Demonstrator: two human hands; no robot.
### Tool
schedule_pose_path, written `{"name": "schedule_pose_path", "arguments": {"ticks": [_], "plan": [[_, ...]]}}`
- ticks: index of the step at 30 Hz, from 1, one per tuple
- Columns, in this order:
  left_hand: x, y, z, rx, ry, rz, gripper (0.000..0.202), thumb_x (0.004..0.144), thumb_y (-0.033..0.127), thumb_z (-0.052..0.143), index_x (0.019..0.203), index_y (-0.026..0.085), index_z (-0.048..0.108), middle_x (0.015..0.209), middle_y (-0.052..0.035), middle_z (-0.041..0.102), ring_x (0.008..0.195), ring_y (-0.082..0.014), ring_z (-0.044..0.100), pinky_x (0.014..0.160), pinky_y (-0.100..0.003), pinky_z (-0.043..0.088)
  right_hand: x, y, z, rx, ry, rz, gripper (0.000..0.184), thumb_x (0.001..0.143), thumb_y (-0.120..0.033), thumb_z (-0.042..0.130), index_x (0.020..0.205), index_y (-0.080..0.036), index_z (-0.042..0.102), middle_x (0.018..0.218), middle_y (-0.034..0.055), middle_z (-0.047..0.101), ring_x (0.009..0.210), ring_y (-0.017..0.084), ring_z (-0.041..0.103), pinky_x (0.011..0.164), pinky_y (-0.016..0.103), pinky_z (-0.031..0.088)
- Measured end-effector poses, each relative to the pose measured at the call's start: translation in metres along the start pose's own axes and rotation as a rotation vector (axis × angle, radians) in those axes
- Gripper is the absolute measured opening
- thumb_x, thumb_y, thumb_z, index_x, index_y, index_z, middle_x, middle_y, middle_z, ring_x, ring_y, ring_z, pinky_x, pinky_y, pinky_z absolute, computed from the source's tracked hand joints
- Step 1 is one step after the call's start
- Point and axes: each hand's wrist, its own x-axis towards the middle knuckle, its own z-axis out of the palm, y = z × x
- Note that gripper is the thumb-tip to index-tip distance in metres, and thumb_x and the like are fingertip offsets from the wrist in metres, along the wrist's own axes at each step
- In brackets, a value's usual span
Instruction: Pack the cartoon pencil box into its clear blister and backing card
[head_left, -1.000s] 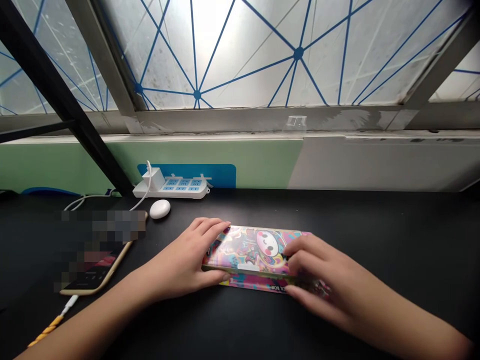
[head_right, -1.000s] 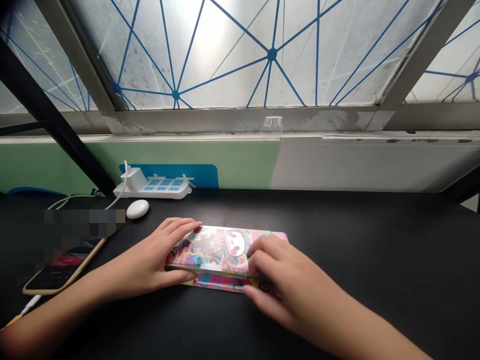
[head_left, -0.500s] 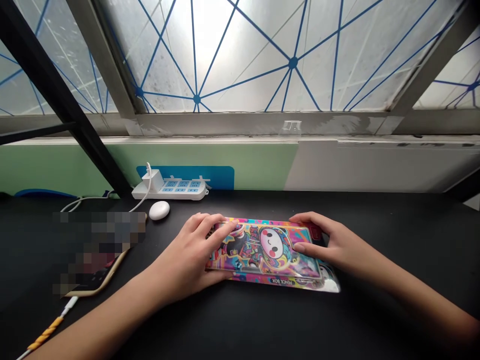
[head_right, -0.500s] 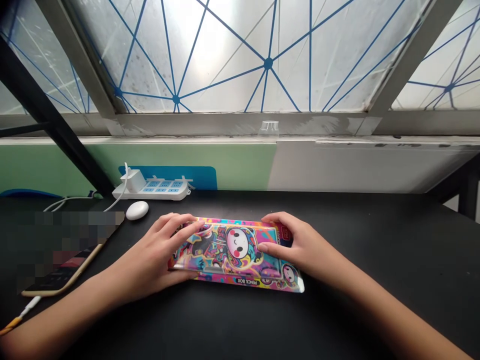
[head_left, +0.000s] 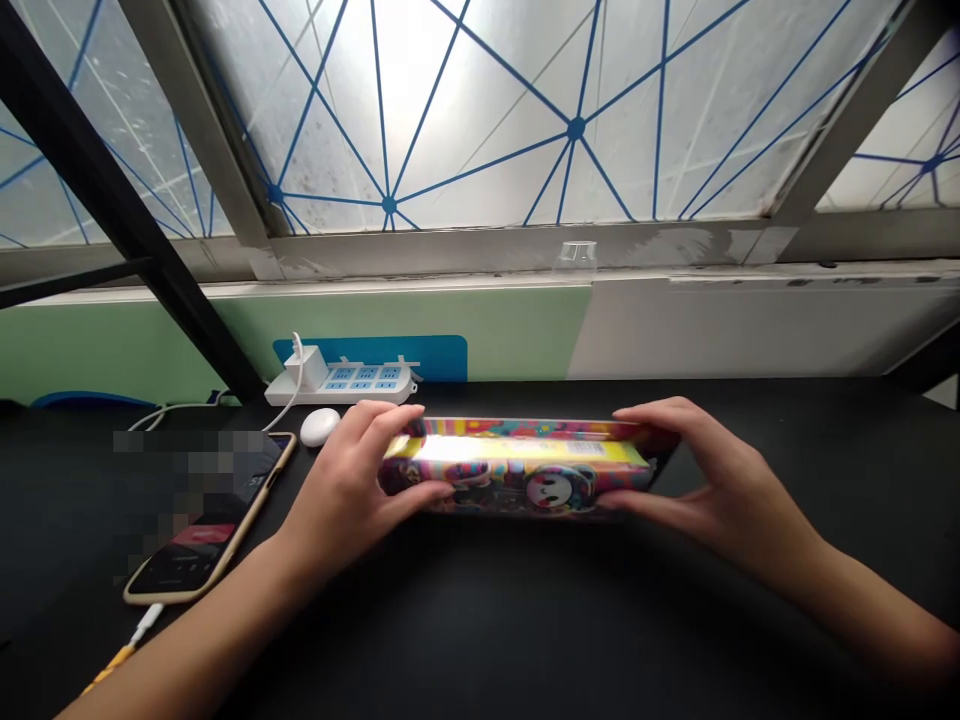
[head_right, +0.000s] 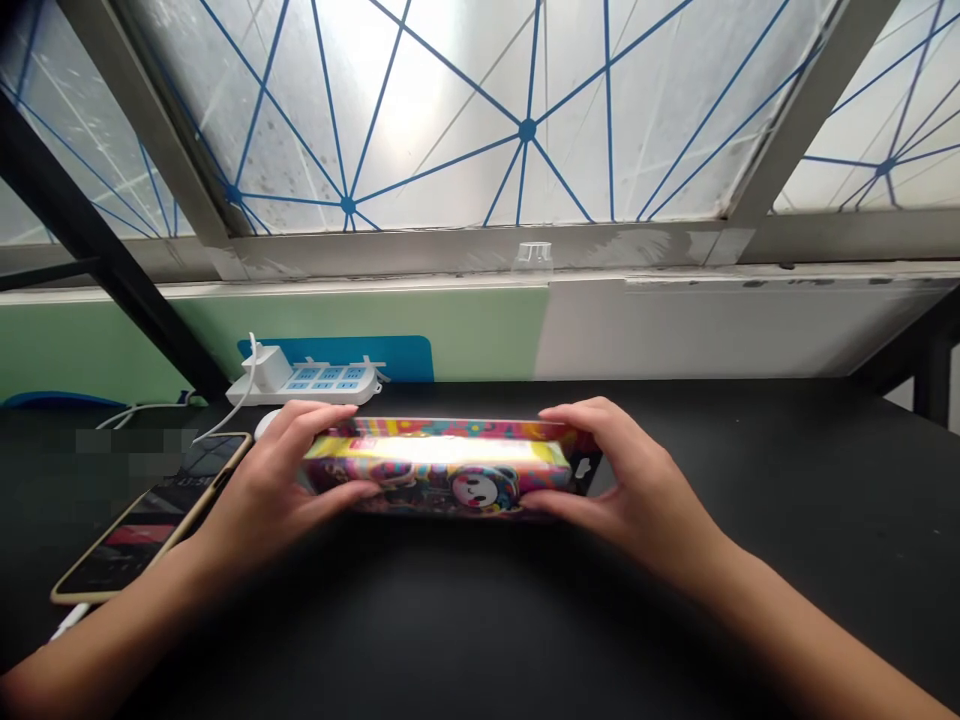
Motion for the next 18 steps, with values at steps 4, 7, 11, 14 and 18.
{"name": "schedule_pose_path", "arguments": {"ticks": [4,7,11,14,18], "plan": [[-0.001,0.009,-0.006,0.198,-0.033,0.215,0.029,0.093,0.034,0.073,0.117,0.023,0.061,0.101,-0.0061,0.074,0.091,-0.0251,0.070,0.117,-0.062,0.030,-0.004,-0.006,-0.002,-0.169,-0.073,-0.247,0.047,0.089,-0.029,0.076,0.132,-0.030,0.058,0.105,0.0045,0.072,0.089,0.023,0.070,0.079,0.035,0.057],[-0.002,0.017,-0.004,0.213,-0.121,0.298,0.019,0.096,0.030,0.067,0.111,0.019,0.063,0.108,-0.0104,0.077,0.094,-0.0267,0.074,0.115,-0.056,0.036,-0.004,-0.009,-0.002,-0.278,-0.186,-0.383,0.035,0.093,-0.024,0.070,0.126,-0.026,0.062,0.106,0.0062,0.075,0.088,0.024,0.070,0.079,0.037,0.056],[-0.007,0.029,0.003,0.271,-0.197,0.351,0.022,0.099,0.027,0.061,0.118,0.017,0.065,0.118,-0.0151,0.077,0.103,-0.0329,0.074,0.094,-0.046,0.054,-0.004,-0.014,0.003,-0.396,-0.267,-0.475,0.025,0.096,-0.019,0.062,0.122,-0.018,0.063,0.105,0.0099,0.076,0.089,0.026,0.071,0.083,0.042,0.055],[-0.008,0.034,0.004,0.294,-0.274,0.362,0.024,0.100,0.030,0.060,0.118,0.015,0.067,0.116,-0.0152,0.077,0.098,-0.0335,0.074,0.085,-0.045,0.056,-0.006,-0.019,0.010,-0.408,-0.319,-0.482,0.026,0.097,-0.018,0.058,0.122,-0.015,0.064,0.110,0.0126,0.076,0.094,0.027,0.071,0.085,0.043,0.055],[-0.006,0.033,0.001,0.233,-0.341,0.365,0.025,0.100,0.033,0.060,0.116,0.015,0.069,0.110,-0.0126,0.077,0.090,-0.0314,0.073,0.086,-0.050,0.054,-0.010,-0.024,0.022,-0.352,-0.376,-0.447,0.034,0.097,-0.018,0.055,0.130,-0.014,0.062,0.123,0.0152,0.073,0.109,0.030,0.069,0.094,0.046,0.055]]}}
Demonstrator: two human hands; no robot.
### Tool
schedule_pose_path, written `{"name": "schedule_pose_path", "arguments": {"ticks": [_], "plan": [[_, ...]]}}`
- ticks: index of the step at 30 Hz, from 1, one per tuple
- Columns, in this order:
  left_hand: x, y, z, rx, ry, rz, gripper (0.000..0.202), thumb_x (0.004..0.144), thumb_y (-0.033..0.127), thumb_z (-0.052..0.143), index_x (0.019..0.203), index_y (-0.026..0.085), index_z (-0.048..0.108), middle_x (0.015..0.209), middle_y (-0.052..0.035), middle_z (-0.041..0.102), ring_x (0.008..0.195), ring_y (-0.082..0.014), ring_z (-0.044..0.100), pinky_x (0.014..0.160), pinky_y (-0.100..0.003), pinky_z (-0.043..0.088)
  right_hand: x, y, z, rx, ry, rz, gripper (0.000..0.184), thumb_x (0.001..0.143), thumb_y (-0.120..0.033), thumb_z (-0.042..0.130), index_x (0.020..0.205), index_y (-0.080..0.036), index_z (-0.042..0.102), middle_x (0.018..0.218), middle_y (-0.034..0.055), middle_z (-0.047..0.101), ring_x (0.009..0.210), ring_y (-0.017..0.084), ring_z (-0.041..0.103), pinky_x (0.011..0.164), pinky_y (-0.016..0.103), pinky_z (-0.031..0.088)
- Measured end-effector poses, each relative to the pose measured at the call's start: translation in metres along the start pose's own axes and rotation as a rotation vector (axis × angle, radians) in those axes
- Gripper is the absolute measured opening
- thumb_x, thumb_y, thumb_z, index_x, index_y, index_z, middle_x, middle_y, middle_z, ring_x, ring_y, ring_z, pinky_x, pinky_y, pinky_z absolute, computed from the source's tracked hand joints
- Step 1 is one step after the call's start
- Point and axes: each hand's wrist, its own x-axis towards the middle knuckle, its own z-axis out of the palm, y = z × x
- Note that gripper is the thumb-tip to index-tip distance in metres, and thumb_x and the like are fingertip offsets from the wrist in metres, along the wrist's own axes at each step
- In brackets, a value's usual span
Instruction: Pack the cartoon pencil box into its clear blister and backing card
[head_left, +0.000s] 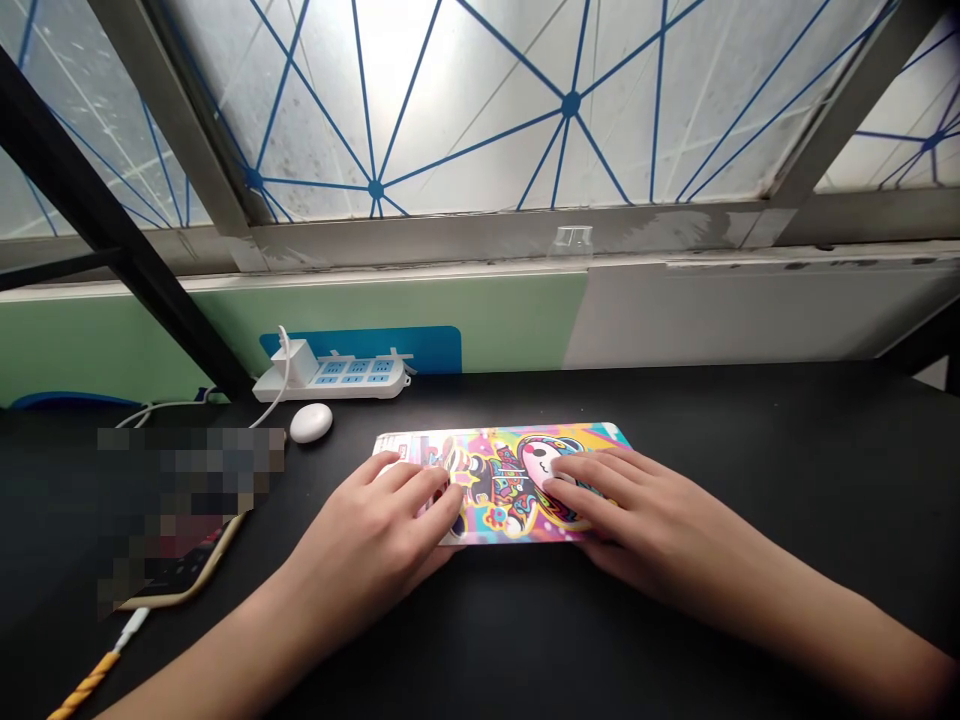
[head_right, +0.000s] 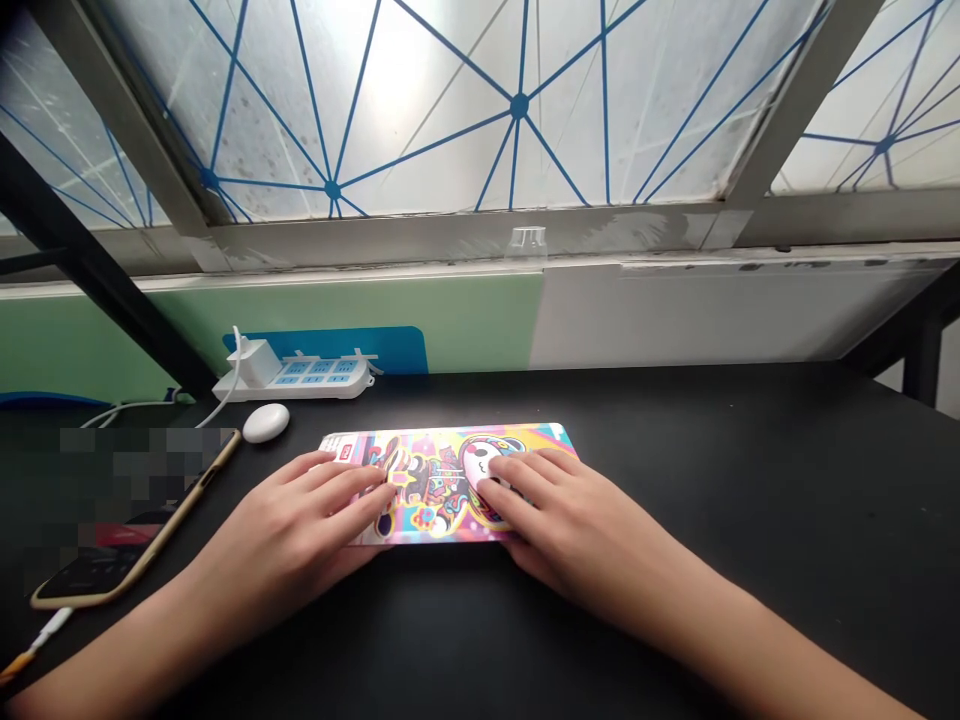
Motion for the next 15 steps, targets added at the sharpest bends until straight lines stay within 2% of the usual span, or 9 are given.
{"name": "schedule_pose_path", "arguments": {"ticks": [4,6,9,11,15], "plan": [[0.000,-0.005,0.001,-0.130,-0.009,-0.066,0.040,0.098,0.048,0.063,0.126,0.019,0.066,0.116,-0.0111,0.075,0.101,-0.0318,0.070,0.098,-0.054,0.050,-0.001,-0.002,0.009,0.044,-0.057,0.059,0.056,0.096,-0.029,0.063,0.148,-0.013,0.050,0.147,0.0184,0.060,0.136,0.033,0.055,0.107,0.050,0.050],[0.000,-0.008,0.003,-0.181,-0.038,-0.127,0.056,0.095,0.055,0.064,0.139,0.019,0.060,0.131,-0.0143,0.070,0.117,-0.0357,0.064,0.106,-0.059,0.045,-0.003,-0.001,0.011,0.074,-0.084,0.074,0.065,0.095,-0.033,0.066,0.153,-0.014,0.044,0.154,0.0177,0.054,0.142,0.033,0.050,0.111,0.050,0.048],[-0.001,-0.012,0.007,-0.238,-0.168,-0.264,0.078,0.093,0.065,0.061,0.157,0.025,0.042,0.159,-0.0166,0.047,0.144,-0.0428,0.044,0.114,-0.070,0.033,-0.006,0.003,0.013,0.105,-0.110,0.089,0.071,0.095,-0.036,0.067,0.158,-0.018,0.038,0.158,0.0151,0.050,0.145,0.033,0.046,0.113,0.052,0.045],[-0.002,-0.015,0.009,-0.278,-0.280,-0.356,0.084,0.093,0.069,0.056,0.161,0.027,0.033,0.167,-0.0157,0.034,0.152,-0.0431,0.031,0.117,-0.073,0.026,-0.009,0.006,0.013,0.127,-0.129,0.096,0.073,0.096,-0.039,0.066,0.160,-0.022,0.035,0.160,0.0126,0.048,0.146,0.033,0.045,0.115,0.055,0.042],[-0.001,-0.019,0.008,-0.313,-0.387,-0.446,0.091,0.090,0.076,0.054,0.162,0.025,0.031,0.170,-0.0145,0.027,0.156,-0.0415,0.023,0.121,-0.072,0.017,-0.013,0.009,0.011,0.174,-0.158,0.118,0.076,0.097,-0.045,0.063,0.163,-0.030,0.028,0.161,0.0078,0.047,0.146,0.032,0.045,0.118,0.057,0.038]]}}
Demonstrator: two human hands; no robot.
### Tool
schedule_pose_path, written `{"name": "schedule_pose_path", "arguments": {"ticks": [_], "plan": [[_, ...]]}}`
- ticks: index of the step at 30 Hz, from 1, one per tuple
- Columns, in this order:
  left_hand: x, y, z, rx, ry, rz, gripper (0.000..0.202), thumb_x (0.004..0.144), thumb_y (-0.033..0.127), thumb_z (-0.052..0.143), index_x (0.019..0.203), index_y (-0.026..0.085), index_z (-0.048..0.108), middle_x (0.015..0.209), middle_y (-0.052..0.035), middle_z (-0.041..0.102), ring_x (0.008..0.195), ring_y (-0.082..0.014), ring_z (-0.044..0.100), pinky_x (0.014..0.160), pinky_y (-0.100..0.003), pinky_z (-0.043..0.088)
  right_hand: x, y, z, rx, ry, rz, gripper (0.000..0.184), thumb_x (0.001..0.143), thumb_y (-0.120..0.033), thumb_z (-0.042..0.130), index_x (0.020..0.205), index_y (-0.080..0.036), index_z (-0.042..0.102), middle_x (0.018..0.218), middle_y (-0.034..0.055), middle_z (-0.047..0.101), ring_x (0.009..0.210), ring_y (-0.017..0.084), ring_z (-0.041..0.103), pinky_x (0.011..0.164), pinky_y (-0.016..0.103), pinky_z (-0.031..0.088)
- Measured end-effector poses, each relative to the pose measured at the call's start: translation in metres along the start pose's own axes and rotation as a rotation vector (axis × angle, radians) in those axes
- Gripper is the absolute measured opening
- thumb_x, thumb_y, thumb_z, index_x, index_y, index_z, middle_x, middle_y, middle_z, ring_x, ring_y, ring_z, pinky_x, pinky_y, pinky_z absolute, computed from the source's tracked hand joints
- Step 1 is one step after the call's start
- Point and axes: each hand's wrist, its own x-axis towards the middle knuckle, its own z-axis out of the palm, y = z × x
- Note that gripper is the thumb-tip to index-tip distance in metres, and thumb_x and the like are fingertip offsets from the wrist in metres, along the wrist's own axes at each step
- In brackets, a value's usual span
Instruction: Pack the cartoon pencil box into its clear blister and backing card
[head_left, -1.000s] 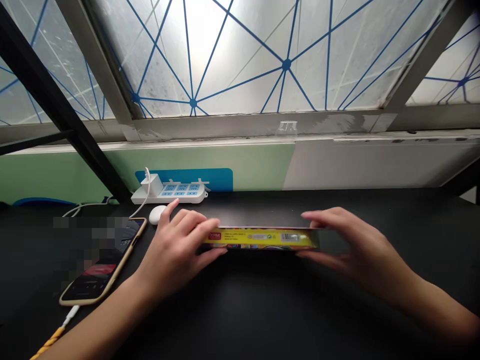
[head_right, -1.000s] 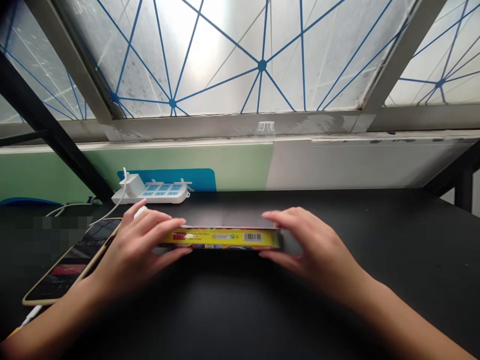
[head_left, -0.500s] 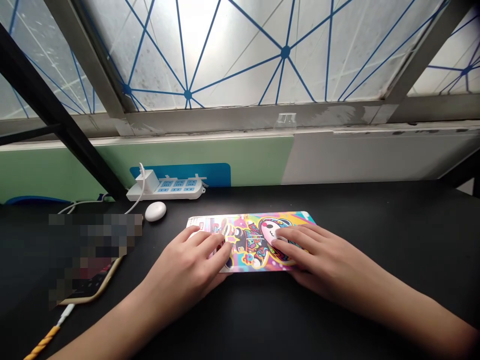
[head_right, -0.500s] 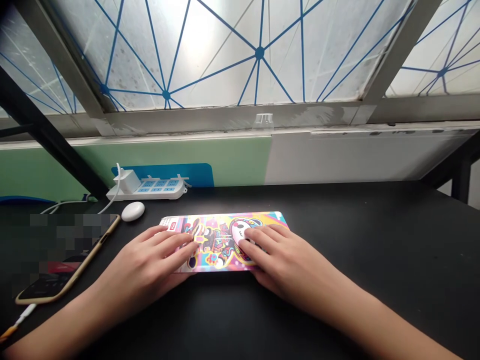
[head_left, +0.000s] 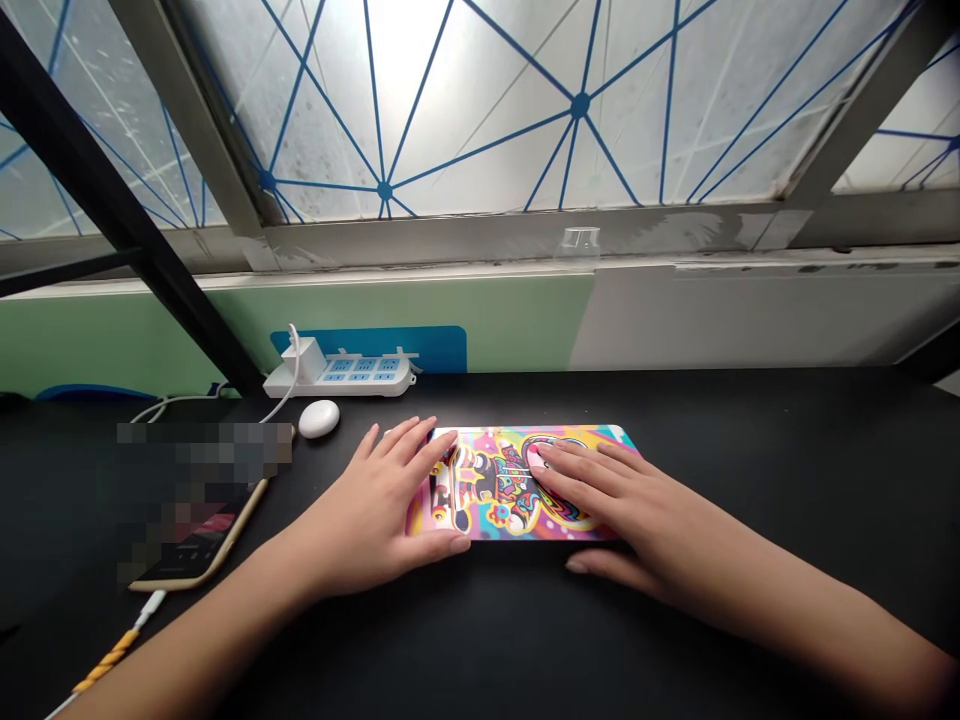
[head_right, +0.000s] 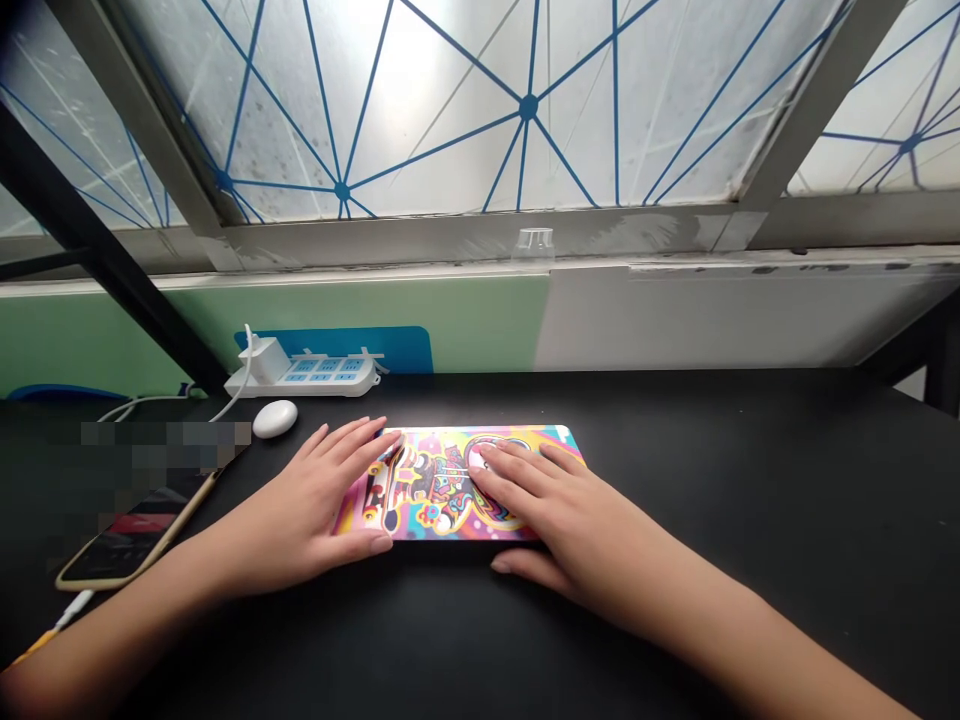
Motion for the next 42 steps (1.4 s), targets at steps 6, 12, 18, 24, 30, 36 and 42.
{"name": "schedule_pose_path", "arguments": {"ticks": [6,12,18,24,30,36,42], "plan": [[0.001,0.001,-0.001,-0.125,0.021,-0.023,0.086,0.091,0.073,0.054,0.161,0.025,0.035,0.171,-0.0107,0.027,0.158,-0.0377,0.018,0.125,-0.061,0.023,-0.001,-0.003,-0.003,0.012,-0.014,0.045,0.078,0.096,-0.054,0.063,0.163,-0.029,0.030,0.161,0.0090,0.046,0.146,0.034,0.045,0.117,0.059,0.038],[0.006,-0.021,-0.004,-0.153,0.248,-0.211,0.063,0.102,0.048,0.040,0.157,0.018,0.038,0.155,-0.0174,0.048,0.140,-0.0374,0.047,0.113,-0.054,0.040,0.000,-0.006,-0.007,-0.001,0.007,0.024,0.073,0.097,-0.052,0.062,0.160,-0.026,0.037,0.157,0.0112,0.052,0.143,0.033,0.049,0.114,0.054,0.043],[0.009,-0.032,-0.005,-0.272,0.207,-0.316,0.050,0.103,0.036,0.038,0.150,0.020,0.044,0.088,-0.0054,0.070,0.074,-0.0247,0.066,0.065,-0.033,0.044,0.002,-0.002,-0.012,-0.006,0.066,0.029,0.056,0.096,-0.053,0.062,0.142,-0.023,0.057,0.139,0.0135,0.066,0.127,0.032,0.061,0.099,0.047,0.054],[0.016,-0.020,0.015,-0.804,0.256,-0.212,0.044,0.101,0.037,0.045,0.142,0.020,0.047,0.084,-0.0026,0.065,0.075,-0.0211,0.063,0.064,-0.029,0.045,0.006,-0.005,-0.006,-0.128,0.123,0.041,0.062,0.094,-0.055,0.063,0.142,-0.016,0.057,0.133,0.0199,0.067,0.122,0.038,0.064,0.096,0.053,0.056],[0.021,-0.008,0.025,-1.048,0.243,-0.232,0.047,0.101,0.037,0.051,0.143,0.021,0.041,0.080,0.0003,0.063,0.066,-0.0170,0.058,0.061,-0.028,0.046,0.017,-0.035,0.016,-0.220,0.092,0.000,0.080,0.091,-0.052,0.069,0.156,-0.015,0.042,0.158,0.0192,0.048,0.144,0.043,0.045,0.108,0.061,0.048],[0.020,-0.005,0.025,-1.198,0.284,-0.221,0.048,0.096,0.037,0.058,0.138,0.023,0.039,0.067,0.0087,0.050,0.055,-0.0111,0.046,0.053,-0.022,0.036,0.025,-0.040,0.007,-0.098,-0.034,0.029,0.082,0.091,-0.057,0.067,0.158,-0.019,0.041,0.161,0.0171,0.043,0.146,0.043,0.042,0.110,0.067,0.044],[0.021,-0.015,0.019,-1.201,0.327,-0.269,0.053,0.092,0.036,0.061,0.136,0.024,0.033,0.066,0.0108,0.049,0.051,-0.0104,0.046,0.051,-0.020,0.037,0.003,-0.006,-0.022,0.068,-0.171,0.188,0.081,0.087,-0.069,0.065,0.157,-0.035,0.043,0.162,0.0062,0.042,0.147,0.039,0.041,0.114,0.063,0.043]]}}
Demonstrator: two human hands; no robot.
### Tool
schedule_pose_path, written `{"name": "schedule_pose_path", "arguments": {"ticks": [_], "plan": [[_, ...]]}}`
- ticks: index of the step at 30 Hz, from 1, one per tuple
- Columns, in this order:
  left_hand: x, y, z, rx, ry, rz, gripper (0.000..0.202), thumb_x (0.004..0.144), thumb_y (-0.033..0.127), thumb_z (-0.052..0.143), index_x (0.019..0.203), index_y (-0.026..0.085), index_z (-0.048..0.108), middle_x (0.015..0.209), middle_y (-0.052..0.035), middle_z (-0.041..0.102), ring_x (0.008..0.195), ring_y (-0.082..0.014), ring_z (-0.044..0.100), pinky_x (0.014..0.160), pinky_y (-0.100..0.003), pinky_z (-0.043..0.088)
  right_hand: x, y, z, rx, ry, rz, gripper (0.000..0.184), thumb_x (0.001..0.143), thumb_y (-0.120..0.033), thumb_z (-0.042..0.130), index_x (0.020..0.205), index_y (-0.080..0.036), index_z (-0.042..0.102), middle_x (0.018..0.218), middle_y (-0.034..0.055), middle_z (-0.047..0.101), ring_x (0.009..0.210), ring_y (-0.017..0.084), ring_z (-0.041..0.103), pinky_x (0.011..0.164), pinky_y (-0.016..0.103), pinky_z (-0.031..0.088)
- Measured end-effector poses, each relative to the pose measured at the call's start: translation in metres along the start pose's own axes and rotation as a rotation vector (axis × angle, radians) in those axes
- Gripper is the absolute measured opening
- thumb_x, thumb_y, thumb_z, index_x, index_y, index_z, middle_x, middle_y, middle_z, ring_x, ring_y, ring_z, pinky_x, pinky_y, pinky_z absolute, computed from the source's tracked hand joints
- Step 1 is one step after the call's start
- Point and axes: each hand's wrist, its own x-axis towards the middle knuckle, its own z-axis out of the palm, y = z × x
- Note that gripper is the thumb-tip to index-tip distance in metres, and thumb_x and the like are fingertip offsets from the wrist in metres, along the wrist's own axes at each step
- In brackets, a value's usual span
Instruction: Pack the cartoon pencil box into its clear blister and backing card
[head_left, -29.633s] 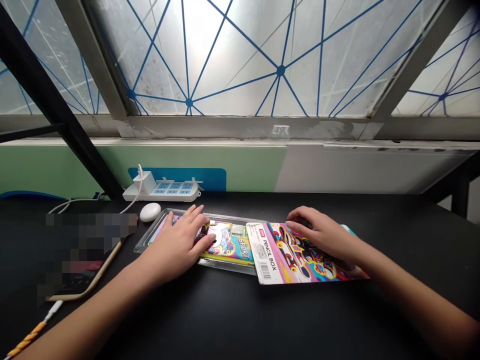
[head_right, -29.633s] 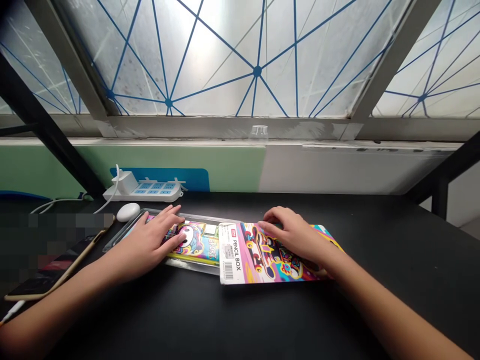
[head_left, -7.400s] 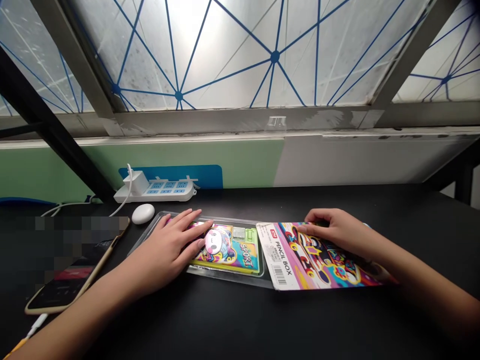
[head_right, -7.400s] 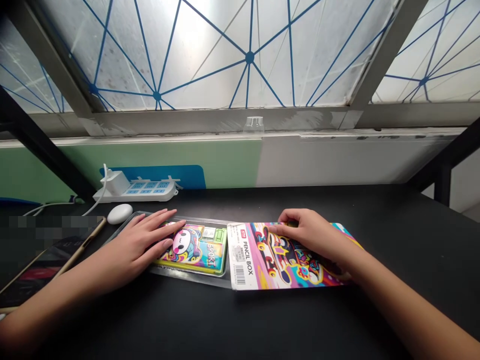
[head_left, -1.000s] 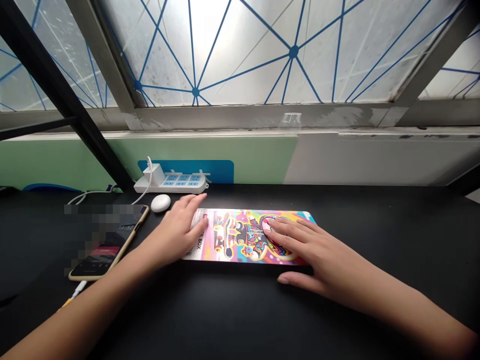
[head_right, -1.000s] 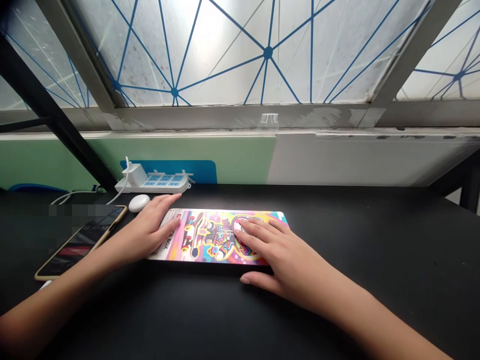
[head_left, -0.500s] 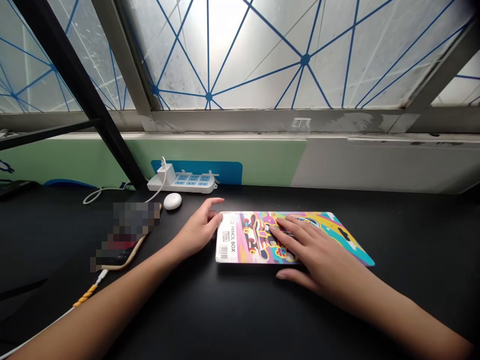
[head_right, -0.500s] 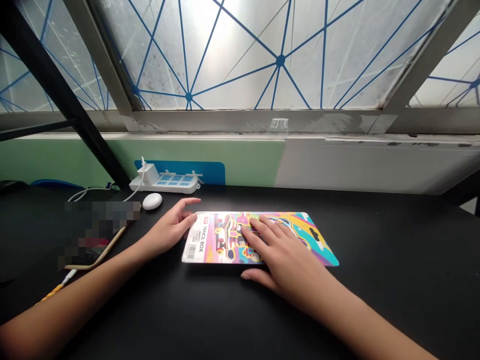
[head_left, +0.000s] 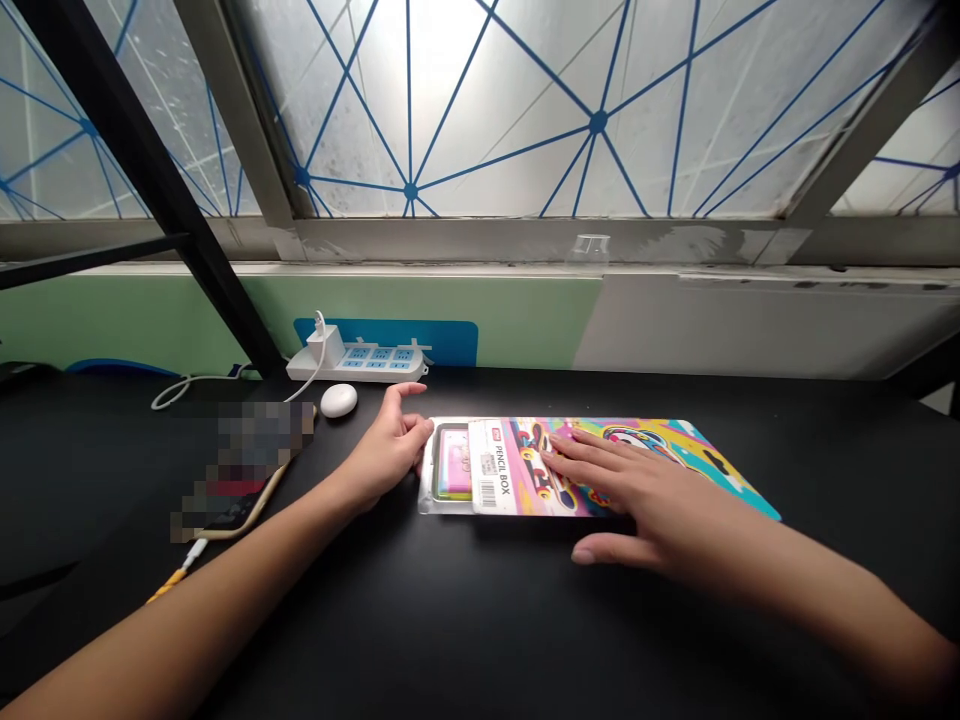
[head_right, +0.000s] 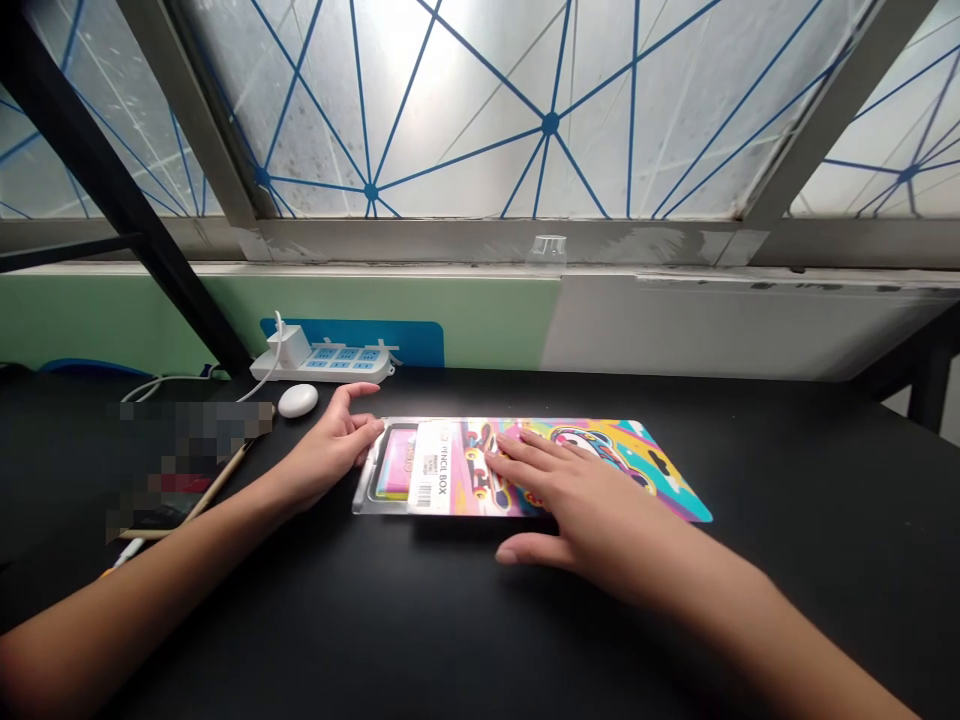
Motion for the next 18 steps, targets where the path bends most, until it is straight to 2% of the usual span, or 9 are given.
{"name": "schedule_pose_path", "arguments": {"ticks": [4,7,10,12,15,18], "plan": [[0.005,0.008,-0.020,0.200,0.054,-0.048,0.057,0.092,0.034,0.057,0.140,0.022,0.030,0.067,0.0096,0.050,0.053,-0.0120,0.047,0.051,-0.021,0.036,-0.017,0.025,-0.010,0.042,-0.054,0.050,0.078,0.085,-0.068,0.068,0.154,-0.038,0.048,0.162,0.0027,0.044,0.145,0.037,0.046,0.113,0.057,0.047],[0.007,0.011,-0.034,0.316,0.065,-0.051,0.058,0.090,0.031,0.059,0.141,0.021,0.035,0.065,0.0090,0.049,0.055,-0.0141,0.047,0.052,-0.022,0.035,-0.018,0.025,-0.009,0.005,-0.028,0.034,0.077,0.085,-0.069,0.067,0.152,-0.034,0.051,0.160,0.0056,0.048,0.143,0.037,0.048,0.112,0.057,0.048],[0.010,0.008,-0.038,0.451,0.070,0.002,0.046,0.093,0.031,0.055,0.137,0.021,0.045,0.066,0.0071,0.049,0.057,-0.0152,0.047,0.054,-0.025,0.035,-0.011,0.011,-0.003,-0.071,0.087,0.011,0.071,0.087,-0.065,0.068,0.147,-0.030,0.058,0.151,0.0106,0.059,0.136,0.039,0.056,0.110,0.061,0.048],[0.012,0.004,-0.036,0.487,0.073,0.015,0.043,0.095,0.037,0.052,0.135,0.020,0.048,0.068,0.0058,0.050,0.059,-0.0163,0.049,0.055,-0.026,0.037,-0.002,-0.003,0.002,-0.111,0.166,-0.020,0.064,0.090,-0.058,0.069,0.145,-0.027,0.059,0.146,0.0133,0.062,0.132,0.039,0.059,0.108,0.064,0.047],[0.013,-0.001,-0.030,0.468,0.048,0.004,0.054,0.094,0.049,0.056,0.137,0.018,0.046,0.072,0.0045,0.053,0.065,-0.0189,0.054,0.059,-0.028,0.040,0.010,-0.023,0.010,-0.134,0.204,-0.106,0.064,0.094,-0.051,0.066,0.149,-0.021,0.054,0.151,0.0182,0.057,0.136,0.040,0.055,0.109,0.064,0.046],[0.013,-0.004,-0.028,0.434,-0.005,0.012,0.062,0.092,0.053,0.061,0.142,0.020,0.043,0.073,0.0044,0.055,0.068,-0.0203,0.058,0.061,-0.028,0.041,0.019,-0.035,0.019,-0.163,0.190,-0.162,0.074,0.092,-0.054,0.067,0.154,-0.017,0.047,0.155,0.0212,0.051,0.143,0.043,0.047,0.110,0.066,0.044]]}}
